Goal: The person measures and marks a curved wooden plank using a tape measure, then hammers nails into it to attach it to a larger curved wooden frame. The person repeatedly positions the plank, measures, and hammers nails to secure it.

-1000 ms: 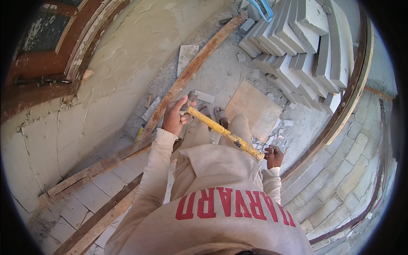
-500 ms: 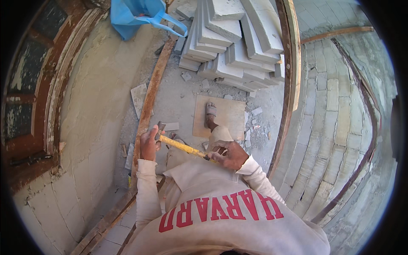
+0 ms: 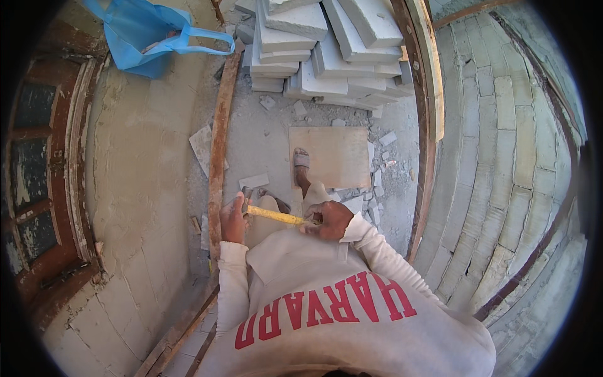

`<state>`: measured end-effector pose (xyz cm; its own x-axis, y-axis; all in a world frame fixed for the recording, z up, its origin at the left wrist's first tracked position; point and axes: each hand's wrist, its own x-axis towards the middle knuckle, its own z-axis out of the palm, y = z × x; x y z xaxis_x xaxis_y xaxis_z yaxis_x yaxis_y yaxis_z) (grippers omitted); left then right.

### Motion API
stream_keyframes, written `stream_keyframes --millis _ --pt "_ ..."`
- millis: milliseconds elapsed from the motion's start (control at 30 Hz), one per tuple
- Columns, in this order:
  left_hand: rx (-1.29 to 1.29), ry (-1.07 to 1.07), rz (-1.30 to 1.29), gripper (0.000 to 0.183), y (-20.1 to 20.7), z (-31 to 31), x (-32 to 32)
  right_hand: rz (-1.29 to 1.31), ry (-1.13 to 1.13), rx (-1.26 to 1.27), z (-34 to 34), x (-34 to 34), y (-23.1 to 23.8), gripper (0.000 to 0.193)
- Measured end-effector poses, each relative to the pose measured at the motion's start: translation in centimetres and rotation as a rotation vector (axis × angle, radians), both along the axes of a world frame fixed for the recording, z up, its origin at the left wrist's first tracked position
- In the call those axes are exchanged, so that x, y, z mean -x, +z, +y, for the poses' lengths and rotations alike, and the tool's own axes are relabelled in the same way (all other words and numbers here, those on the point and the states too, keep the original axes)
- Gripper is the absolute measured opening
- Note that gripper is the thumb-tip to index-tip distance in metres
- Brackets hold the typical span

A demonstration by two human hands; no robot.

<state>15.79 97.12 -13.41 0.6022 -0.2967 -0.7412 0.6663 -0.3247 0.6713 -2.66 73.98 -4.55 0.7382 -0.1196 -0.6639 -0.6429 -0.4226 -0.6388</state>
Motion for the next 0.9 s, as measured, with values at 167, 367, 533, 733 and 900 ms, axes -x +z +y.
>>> stream_keyframes --millis 167,367,533,733,900 --pt "-0.014 -0.119 0.115 0.045 -5.2 1.0 3.5 0.093 -0.149 0.033 4.6 4.9 -4.8 0.041" --pt "-0.162 -0.420 0.290 0.042 -16.9 5.6 7.7 0.398 -0.299 0.253 10.6 13.4 -10.9 0.041" --pt "-0.154 -0.650 0.182 0.043 -25.0 5.2 7.5 0.603 -0.469 0.231 15.8 18.5 -13.4 0.039" --pt "-0.275 -0.891 0.196 0.045 -40.8 -3.6 11.4 0.863 -0.495 0.214 23.0 22.0 -20.2 0.040" --pt "-0.422 -1.193 -0.069 0.047 -58.6 -9.1 15.6 1.037 -0.602 0.215 22.9 24.2 -23.8 0.031"
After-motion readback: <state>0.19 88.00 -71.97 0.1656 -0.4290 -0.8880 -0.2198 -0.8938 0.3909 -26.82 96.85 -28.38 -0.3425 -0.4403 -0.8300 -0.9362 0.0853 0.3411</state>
